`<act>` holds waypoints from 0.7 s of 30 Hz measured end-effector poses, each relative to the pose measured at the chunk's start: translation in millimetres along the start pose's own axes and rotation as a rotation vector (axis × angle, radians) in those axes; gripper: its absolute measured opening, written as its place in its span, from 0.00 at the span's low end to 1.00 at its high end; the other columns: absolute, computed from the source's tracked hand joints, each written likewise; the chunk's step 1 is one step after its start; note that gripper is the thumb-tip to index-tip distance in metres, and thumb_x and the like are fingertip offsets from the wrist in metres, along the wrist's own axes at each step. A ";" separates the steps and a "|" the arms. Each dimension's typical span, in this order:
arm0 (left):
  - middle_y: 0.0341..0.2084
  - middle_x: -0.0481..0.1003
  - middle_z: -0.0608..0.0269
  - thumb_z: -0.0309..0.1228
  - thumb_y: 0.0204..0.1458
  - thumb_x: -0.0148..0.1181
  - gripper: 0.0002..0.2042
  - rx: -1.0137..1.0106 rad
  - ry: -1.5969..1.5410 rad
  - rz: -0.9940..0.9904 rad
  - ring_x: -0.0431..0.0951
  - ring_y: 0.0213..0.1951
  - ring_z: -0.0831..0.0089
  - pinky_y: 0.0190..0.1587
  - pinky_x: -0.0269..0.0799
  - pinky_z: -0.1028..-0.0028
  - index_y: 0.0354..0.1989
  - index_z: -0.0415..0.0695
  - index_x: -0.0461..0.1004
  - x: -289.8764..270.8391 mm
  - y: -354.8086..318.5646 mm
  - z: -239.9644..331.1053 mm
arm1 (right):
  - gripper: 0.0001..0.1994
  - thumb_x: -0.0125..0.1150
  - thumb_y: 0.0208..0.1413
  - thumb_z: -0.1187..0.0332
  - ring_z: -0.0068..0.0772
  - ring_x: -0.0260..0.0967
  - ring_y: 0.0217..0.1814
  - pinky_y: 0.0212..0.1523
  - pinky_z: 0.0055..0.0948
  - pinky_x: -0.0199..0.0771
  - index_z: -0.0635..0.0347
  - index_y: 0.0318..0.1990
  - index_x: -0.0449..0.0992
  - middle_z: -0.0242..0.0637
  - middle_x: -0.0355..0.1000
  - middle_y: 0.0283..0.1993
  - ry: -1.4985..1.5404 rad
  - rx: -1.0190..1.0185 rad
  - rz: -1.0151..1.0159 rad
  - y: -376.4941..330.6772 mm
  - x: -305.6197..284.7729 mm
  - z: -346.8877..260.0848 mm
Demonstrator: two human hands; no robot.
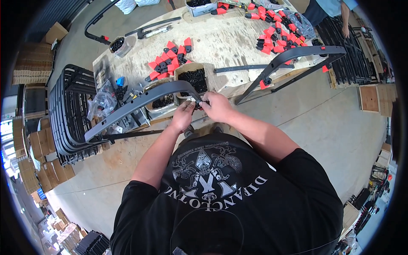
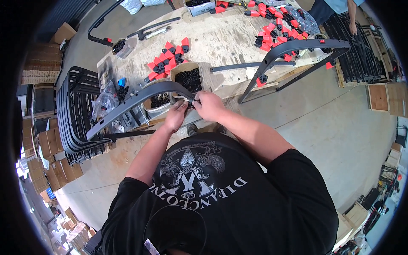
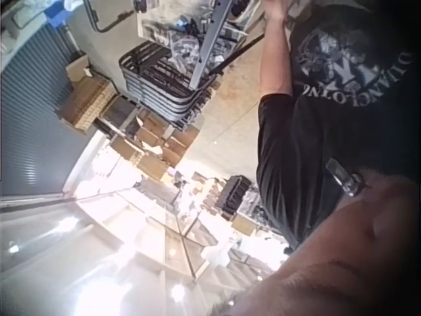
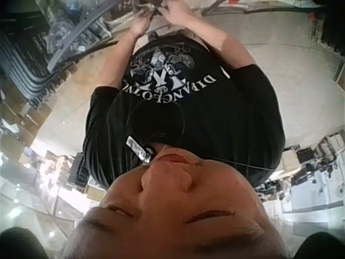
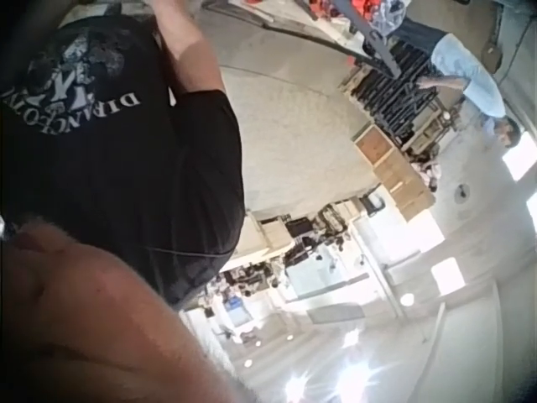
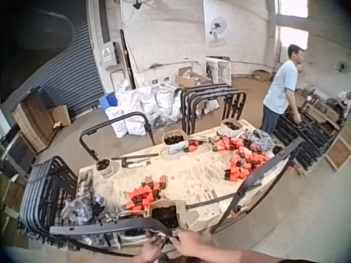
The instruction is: The recorder is attaching plastic clips and tightening bolts onto a metal frame using a hex key and a wrench.
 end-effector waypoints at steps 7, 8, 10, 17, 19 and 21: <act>0.41 0.80 0.47 0.39 0.60 0.57 0.15 0.276 0.712 0.180 0.82 0.42 0.55 0.50 0.74 0.62 0.45 0.41 0.80 -45.8 12.8 81.2 | 0.16 0.68 0.55 0.58 0.46 0.78 0.36 0.40 0.39 0.76 0.64 0.40 0.81 0.48 0.79 0.36 0.218 0.181 -0.029 -14.4 -2.5 27.6; 0.41 0.80 0.47 0.39 0.60 0.57 0.15 0.297 0.708 0.175 0.82 0.42 0.55 0.50 0.74 0.62 0.45 0.41 0.80 -57.0 16.4 104.0 | 0.17 0.68 0.56 0.57 0.41 0.79 0.37 0.41 0.36 0.76 0.64 0.41 0.82 0.46 0.79 0.37 0.341 0.215 0.012 -24.1 -4.8 38.6; 0.44 0.79 0.41 0.41 0.58 0.58 0.17 0.233 0.695 0.387 0.80 0.48 0.49 0.52 0.75 0.58 0.45 0.40 0.80 -105.4 18.2 150.9 | 0.20 0.68 0.57 0.55 0.34 0.78 0.39 0.43 0.34 0.77 0.65 0.44 0.81 0.45 0.80 0.39 0.272 0.295 0.032 -50.0 -16.7 56.3; 0.44 0.82 0.50 0.38 0.49 0.63 0.19 0.081 0.928 0.354 0.82 0.46 0.55 0.51 0.76 0.62 0.49 0.46 0.81 -166.9 138.7 128.0 | 0.20 0.67 0.55 0.56 0.32 0.77 0.33 0.38 0.33 0.77 0.68 0.44 0.81 0.43 0.81 0.36 0.112 0.937 0.130 -203.8 -34.0 133.4; 0.43 0.82 0.49 0.39 0.50 0.63 0.18 0.090 0.866 0.267 0.82 0.45 0.54 0.51 0.76 0.62 0.48 0.45 0.82 -167.3 172.5 103.7 | 0.20 0.68 0.54 0.56 0.31 0.77 0.34 0.38 0.33 0.77 0.67 0.43 0.81 0.43 0.81 0.35 0.131 0.986 0.125 -243.3 -21.8 152.4; 0.41 0.82 0.48 0.39 0.50 0.64 0.18 0.109 0.813 0.173 0.83 0.45 0.54 0.50 0.77 0.63 0.47 0.44 0.82 -157.3 186.2 93.9 | 0.20 0.68 0.54 0.56 0.34 0.78 0.37 0.41 0.34 0.77 0.67 0.43 0.81 0.44 0.81 0.37 0.104 1.014 0.161 -267.2 -16.5 154.2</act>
Point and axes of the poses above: each hand's wrist, its own y-axis towards the middle knuckle, its own x-axis out of the palm, z = x × y, the point moved 9 cm from there along y, towards the middle knuckle
